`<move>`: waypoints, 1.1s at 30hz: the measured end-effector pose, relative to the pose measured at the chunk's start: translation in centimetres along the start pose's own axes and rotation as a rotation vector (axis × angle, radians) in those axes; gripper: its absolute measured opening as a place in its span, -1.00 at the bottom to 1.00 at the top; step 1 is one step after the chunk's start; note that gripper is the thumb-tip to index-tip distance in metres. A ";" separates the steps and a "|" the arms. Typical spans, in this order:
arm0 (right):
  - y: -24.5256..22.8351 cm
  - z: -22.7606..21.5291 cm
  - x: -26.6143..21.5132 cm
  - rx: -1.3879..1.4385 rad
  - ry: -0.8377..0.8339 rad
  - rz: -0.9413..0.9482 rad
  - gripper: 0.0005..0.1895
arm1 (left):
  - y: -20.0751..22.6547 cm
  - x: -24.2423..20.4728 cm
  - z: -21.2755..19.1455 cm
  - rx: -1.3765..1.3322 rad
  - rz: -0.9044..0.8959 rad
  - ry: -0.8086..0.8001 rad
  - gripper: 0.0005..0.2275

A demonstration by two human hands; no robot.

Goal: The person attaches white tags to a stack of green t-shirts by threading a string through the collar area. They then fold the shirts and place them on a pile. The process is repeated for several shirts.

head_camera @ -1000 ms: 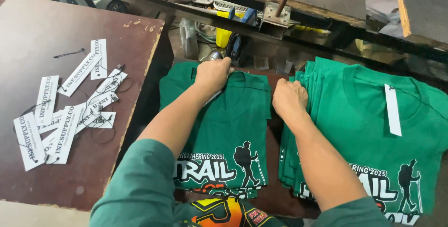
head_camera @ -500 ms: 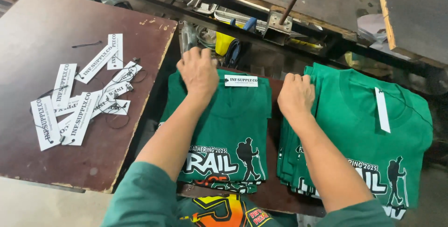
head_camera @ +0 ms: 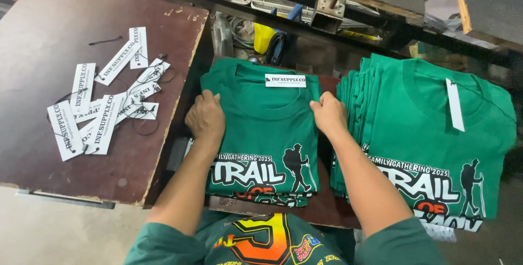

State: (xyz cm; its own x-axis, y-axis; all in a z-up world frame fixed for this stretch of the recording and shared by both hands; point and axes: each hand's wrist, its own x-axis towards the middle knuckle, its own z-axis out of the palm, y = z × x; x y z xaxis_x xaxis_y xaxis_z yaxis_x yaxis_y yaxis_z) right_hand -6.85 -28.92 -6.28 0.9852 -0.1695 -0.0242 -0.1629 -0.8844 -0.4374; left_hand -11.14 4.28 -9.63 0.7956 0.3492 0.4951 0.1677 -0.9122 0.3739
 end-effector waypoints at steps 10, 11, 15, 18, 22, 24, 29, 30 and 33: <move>-3.0 0.0 -1.1 -0.027 0.296 -0.350 -0.54 | 7.6 1.3 -4.5 0.001 0.316 0.146 -0.42; -3.9 -0.3 -1.3 -0.042 0.300 -0.443 -0.53 | 8.8 1.3 -5.1 -0.079 0.463 0.115 -0.46; -3.2 1.4 0.8 -0.029 0.073 -0.363 -0.40 | 10.5 1.7 -3.0 -0.060 0.538 -0.334 -0.43; -1.9 2.6 1.4 0.008 -0.072 -0.253 -0.27 | 10.7 2.2 -3.2 0.037 0.424 -0.623 -0.35; -2.6 1.3 -0.9 0.100 -0.027 -0.251 -0.28 | 11.0 0.4 -5.9 -0.059 0.447 -0.509 -0.34; -2.7 0.7 0.2 0.241 0.039 -0.254 -0.29 | 11.3 -1.2 -6.0 -0.142 0.488 -0.373 -0.28; -1.7 0.2 -2.0 0.724 -0.003 0.055 -0.37 | 11.7 -11.0 -8.0 -0.215 1.001 -0.601 -0.22; -2.0 -0.4 -2.7 0.726 0.001 0.052 -0.37 | 12.1 -11.2 -9.0 -0.213 1.004 -0.597 -0.22; -2.5 -1.4 -4.5 0.805 -0.031 0.072 -0.39 | 12.6 -12.8 -10.0 -0.022 1.042 -0.671 -0.23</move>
State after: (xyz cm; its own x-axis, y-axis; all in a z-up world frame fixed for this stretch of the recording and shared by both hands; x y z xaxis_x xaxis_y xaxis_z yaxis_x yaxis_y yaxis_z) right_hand -10.95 -26.57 -3.88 0.9766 -0.1919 -0.0967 -0.1498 -0.2854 -0.9466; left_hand -25.01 -9.55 -3.44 0.6852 -0.7253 0.0667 -0.7283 -0.6827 0.0588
